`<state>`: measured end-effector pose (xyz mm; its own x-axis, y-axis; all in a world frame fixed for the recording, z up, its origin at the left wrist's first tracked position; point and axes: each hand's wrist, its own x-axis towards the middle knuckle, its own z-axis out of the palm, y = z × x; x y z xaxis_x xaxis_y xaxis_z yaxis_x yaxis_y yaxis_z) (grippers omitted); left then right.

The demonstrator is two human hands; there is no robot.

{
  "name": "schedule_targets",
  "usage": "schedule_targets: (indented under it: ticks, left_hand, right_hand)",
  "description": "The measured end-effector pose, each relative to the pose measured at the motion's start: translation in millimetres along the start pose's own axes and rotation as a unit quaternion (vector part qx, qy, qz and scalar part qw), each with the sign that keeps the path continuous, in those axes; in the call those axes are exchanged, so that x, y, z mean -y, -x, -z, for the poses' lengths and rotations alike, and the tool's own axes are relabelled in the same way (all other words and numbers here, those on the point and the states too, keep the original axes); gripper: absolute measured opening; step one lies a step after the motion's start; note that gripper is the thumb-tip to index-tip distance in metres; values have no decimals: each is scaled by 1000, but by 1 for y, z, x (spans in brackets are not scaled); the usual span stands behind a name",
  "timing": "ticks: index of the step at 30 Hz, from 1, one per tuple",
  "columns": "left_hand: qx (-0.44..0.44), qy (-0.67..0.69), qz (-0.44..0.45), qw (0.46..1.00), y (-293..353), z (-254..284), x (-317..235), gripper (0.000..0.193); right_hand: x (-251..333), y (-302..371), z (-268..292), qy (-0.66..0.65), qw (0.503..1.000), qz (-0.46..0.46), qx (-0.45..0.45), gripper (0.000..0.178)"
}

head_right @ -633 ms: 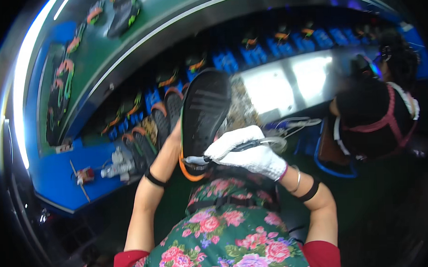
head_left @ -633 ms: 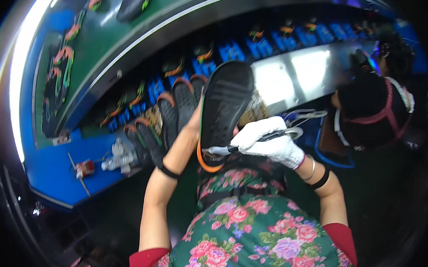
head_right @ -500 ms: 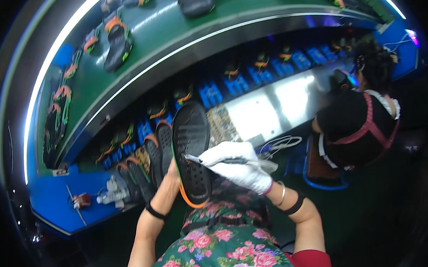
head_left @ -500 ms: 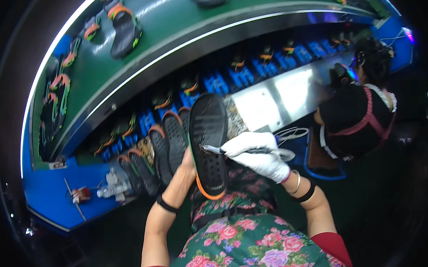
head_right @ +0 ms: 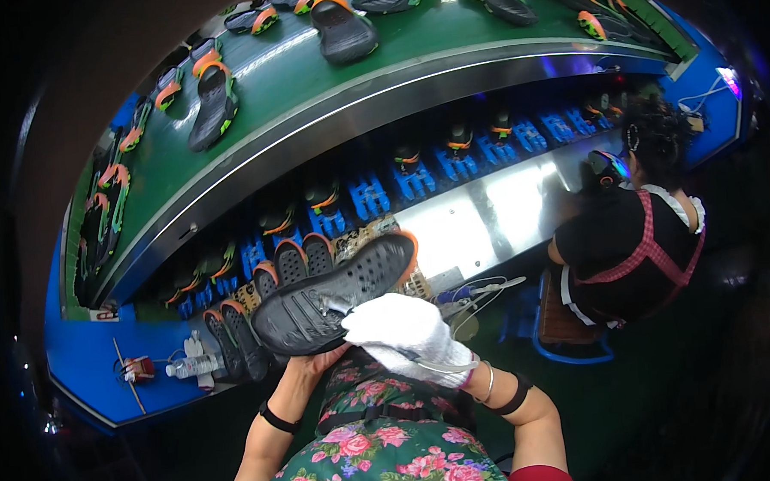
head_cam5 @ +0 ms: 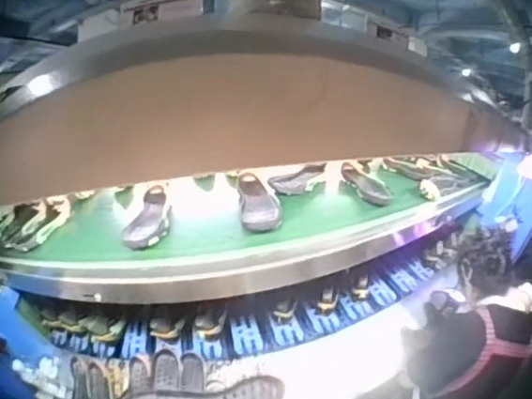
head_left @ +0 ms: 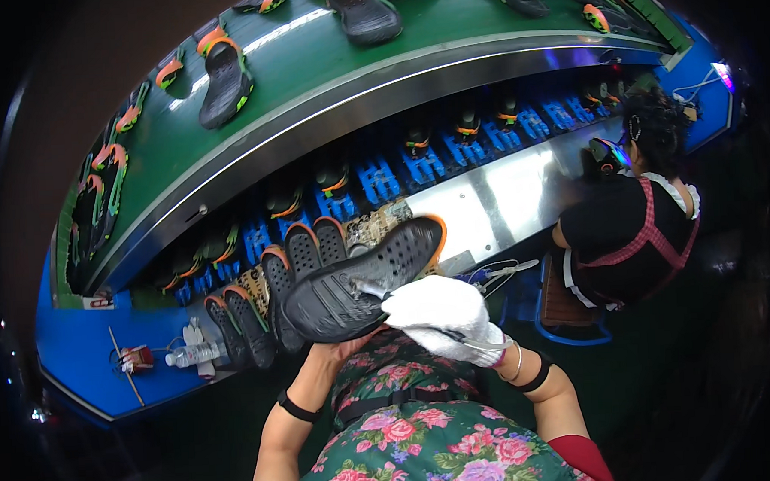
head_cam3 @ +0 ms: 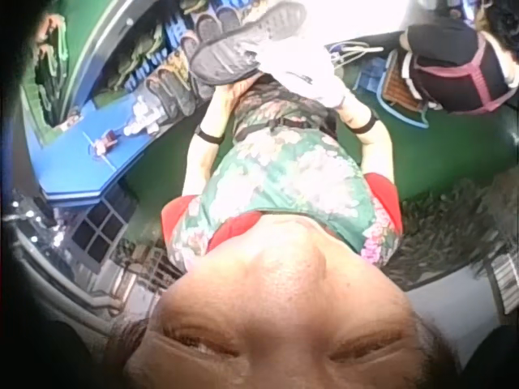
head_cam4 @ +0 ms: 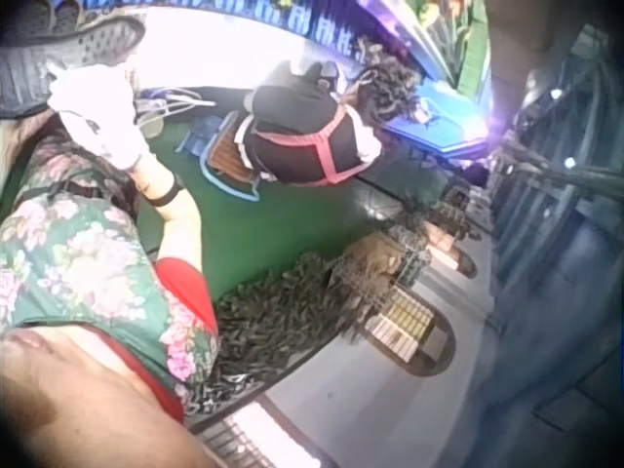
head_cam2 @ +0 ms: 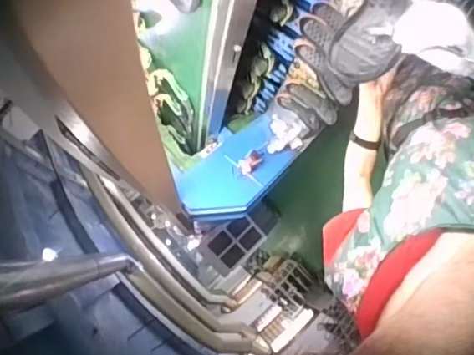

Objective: Applying adhesive or primer to the bottom of shoe soles using a manual brush.

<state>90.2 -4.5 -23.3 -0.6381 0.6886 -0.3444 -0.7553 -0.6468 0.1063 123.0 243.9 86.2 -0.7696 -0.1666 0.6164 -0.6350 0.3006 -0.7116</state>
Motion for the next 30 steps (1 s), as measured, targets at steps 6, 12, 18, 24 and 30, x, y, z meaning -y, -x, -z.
schedule_targets:
  ticks: [6,12,18,24,30]
  left_hand:
    - [163,117,-42,979,-4,-12,15,84]
    - [111,140,-24,984,-19,-3,34,104]
    - [-13,-99,-33,994,-12,-42,48,94]
    - [135,125,-35,982,-14,-19,52,79]
    - [94,75,-44,992,-15,-13,48,82]
  right_hand:
    - [3,-3,0,35,998,-30,-37,25]
    - [7,-24,6,59,998,-11,-29,28]
    - [-2,-42,5,141,989,31,-23,39]
    - [9,-40,-6,139,989,38,35,40]
    - [-7,-35,-2,75,997,3,-24,38]
